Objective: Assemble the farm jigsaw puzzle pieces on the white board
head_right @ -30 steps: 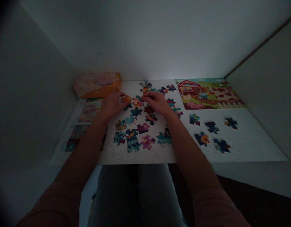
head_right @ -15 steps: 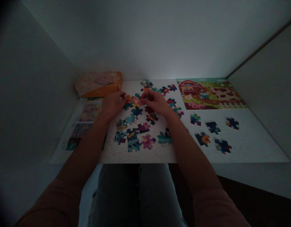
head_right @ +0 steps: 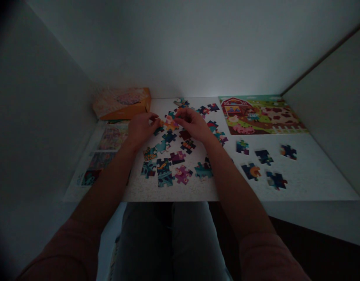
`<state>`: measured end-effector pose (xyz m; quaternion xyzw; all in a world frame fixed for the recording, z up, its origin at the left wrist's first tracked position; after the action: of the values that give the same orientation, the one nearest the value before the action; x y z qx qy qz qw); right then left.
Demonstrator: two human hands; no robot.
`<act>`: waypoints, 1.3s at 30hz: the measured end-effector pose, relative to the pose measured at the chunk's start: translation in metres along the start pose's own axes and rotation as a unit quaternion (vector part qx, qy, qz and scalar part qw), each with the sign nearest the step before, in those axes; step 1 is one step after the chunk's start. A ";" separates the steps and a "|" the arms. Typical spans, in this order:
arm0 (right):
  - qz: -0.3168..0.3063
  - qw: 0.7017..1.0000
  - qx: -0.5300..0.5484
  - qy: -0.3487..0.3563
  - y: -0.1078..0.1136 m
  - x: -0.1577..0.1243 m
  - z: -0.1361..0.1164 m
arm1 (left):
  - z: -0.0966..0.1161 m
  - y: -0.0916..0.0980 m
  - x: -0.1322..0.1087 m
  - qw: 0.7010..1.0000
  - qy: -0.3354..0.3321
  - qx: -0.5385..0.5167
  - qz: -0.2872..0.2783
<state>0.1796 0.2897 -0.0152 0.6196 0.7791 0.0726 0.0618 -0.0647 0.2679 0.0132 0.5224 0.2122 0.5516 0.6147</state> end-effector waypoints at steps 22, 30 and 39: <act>0.030 0.999 -0.001 0.037 0.004 0.004 -0.004 | -0.024 0.003 0.000 0.999 0.030 -0.011 0.012; 0.044 0.999 -0.014 0.023 0.007 0.006 0.005 | -0.014 0.008 -0.003 0.999 0.038 0.012 -0.032; 0.057 0.998 0.000 0.012 0.006 0.004 0.001 | 0.018 0.001 0.003 0.979 0.004 -0.204 -0.021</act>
<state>0.1847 0.2948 -0.0147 0.6621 0.7433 0.0831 0.0482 -0.0493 0.2634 0.0213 0.3791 0.1081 0.5725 0.7189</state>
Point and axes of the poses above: each hand's wrist, its own x-axis towards the middle knuckle, its own y-axis out of the back of the hand, z = x × y, the point moved 8 cm from there along x, towards the middle knuckle, and after that the axes turned 14 degrees about -y, right-handed, at the moved point
